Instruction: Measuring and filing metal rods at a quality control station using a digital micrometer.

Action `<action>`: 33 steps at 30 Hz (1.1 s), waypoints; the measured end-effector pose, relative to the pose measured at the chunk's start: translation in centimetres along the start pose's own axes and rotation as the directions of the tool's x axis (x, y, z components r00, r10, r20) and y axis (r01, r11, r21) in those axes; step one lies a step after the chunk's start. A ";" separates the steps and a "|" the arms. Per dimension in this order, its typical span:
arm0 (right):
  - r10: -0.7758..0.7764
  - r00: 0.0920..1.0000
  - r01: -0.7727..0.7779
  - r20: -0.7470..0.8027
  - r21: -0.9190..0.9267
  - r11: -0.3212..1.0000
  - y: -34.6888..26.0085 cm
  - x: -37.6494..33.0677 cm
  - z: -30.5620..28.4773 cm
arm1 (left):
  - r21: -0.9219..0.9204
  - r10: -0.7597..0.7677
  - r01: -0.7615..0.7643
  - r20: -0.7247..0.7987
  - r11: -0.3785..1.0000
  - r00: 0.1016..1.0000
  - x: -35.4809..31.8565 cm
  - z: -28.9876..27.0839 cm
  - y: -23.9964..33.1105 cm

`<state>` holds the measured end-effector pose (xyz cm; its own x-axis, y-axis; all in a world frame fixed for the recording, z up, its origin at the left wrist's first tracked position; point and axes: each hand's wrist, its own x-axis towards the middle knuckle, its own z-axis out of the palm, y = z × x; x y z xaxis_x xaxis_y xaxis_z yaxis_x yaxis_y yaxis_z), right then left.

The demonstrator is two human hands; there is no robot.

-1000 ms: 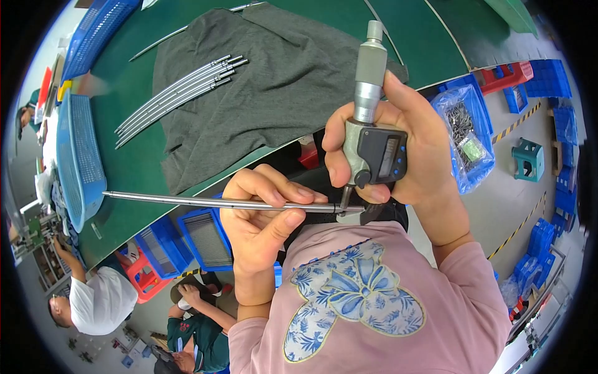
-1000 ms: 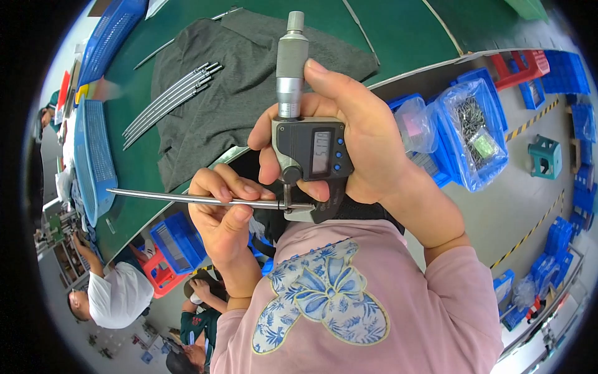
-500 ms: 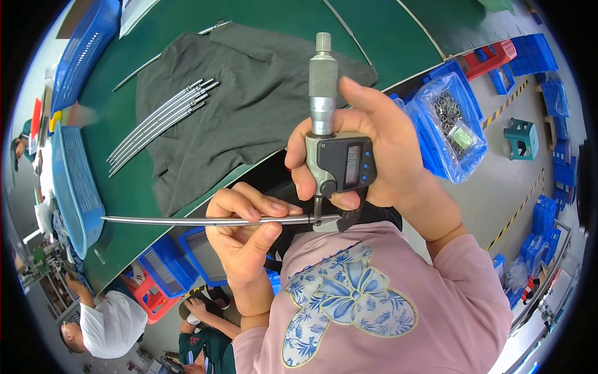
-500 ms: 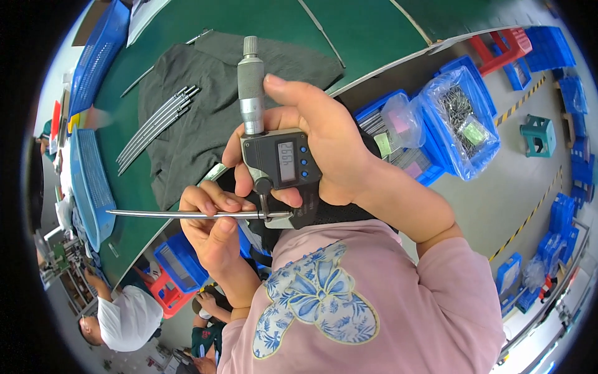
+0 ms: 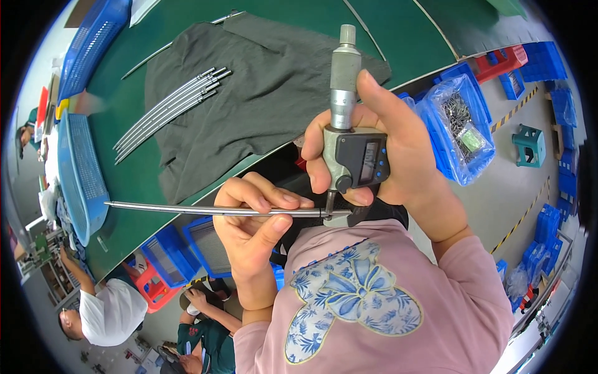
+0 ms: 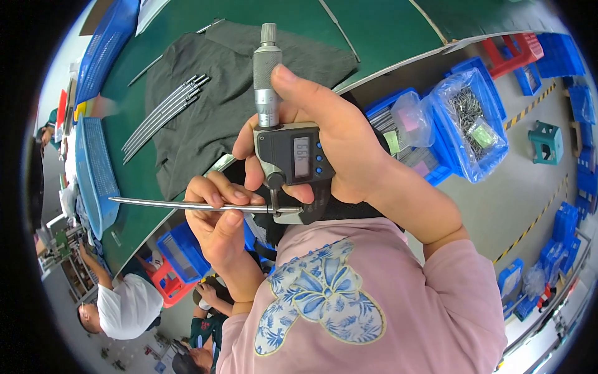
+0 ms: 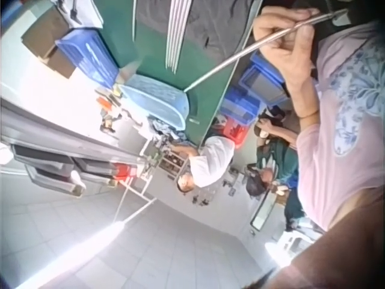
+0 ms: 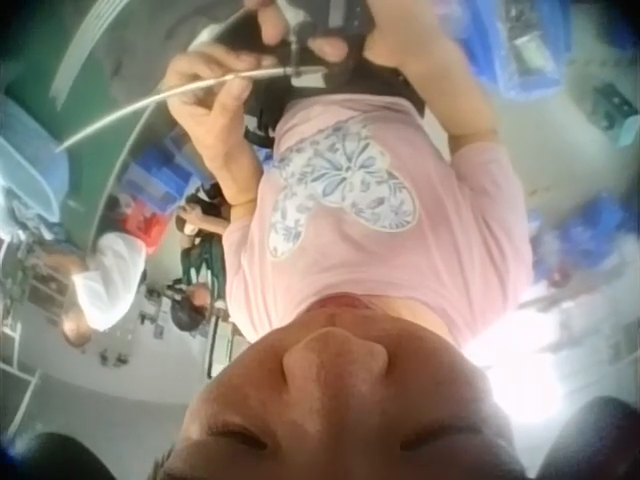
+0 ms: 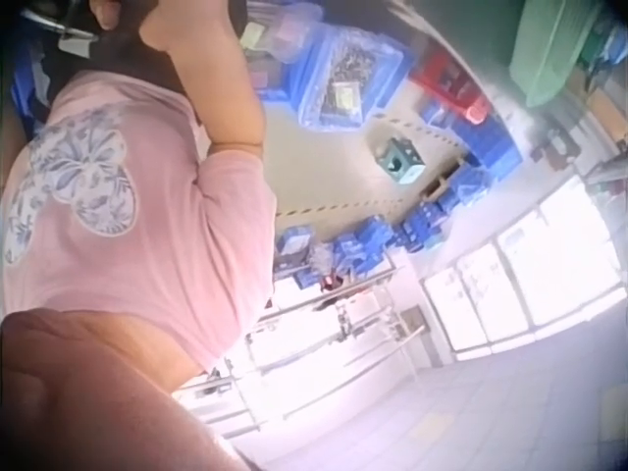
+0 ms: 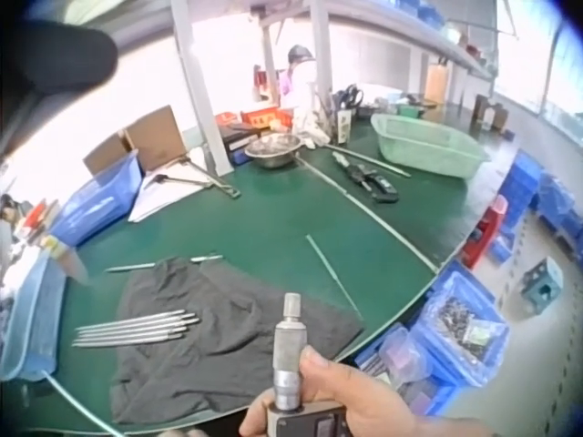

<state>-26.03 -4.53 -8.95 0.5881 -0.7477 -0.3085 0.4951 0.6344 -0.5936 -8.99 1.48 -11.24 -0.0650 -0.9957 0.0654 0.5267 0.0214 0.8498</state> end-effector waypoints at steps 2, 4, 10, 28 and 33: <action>0.009 1.000 -0.008 -0.010 0.021 1.000 0.0 0.0 0.1 | -0.005 -0.002 0.002 0.003 1.000 1.000 0.0 0.0 0.0; 0.018 1.000 -0.017 -0.017 0.041 0.999 0.0 0.0 0.1 | -0.001 -0.005 0.005 0.012 1.000 1.000 -0.1 -0.1 0.1; 0.055 0.998 -0.055 0.012 0.102 0.993 -0.1 -0.1 -0.3 | -0.007 -0.005 0.005 0.035 1.000 0.999 0.2 -0.3 -0.1; 0.032 0.999 -0.032 0.011 0.015 0.999 -0.2 0.1 0.3 | 0.024 -0.007 0.007 -0.011 1.000 1.000 0.0 -0.2 0.0; 0.017 0.999 -0.020 0.042 0.050 0.999 -0.3 -0.1 0.0 | 0.016 -0.002 0.002 -0.012 1.000 1.000 0.2 0.0 0.0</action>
<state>-26.18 -4.63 -8.73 0.6232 -0.7275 -0.2869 0.5150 0.6579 -0.5495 -9.01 1.31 -11.18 -0.0557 -0.9968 0.0577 0.5125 0.0210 0.8584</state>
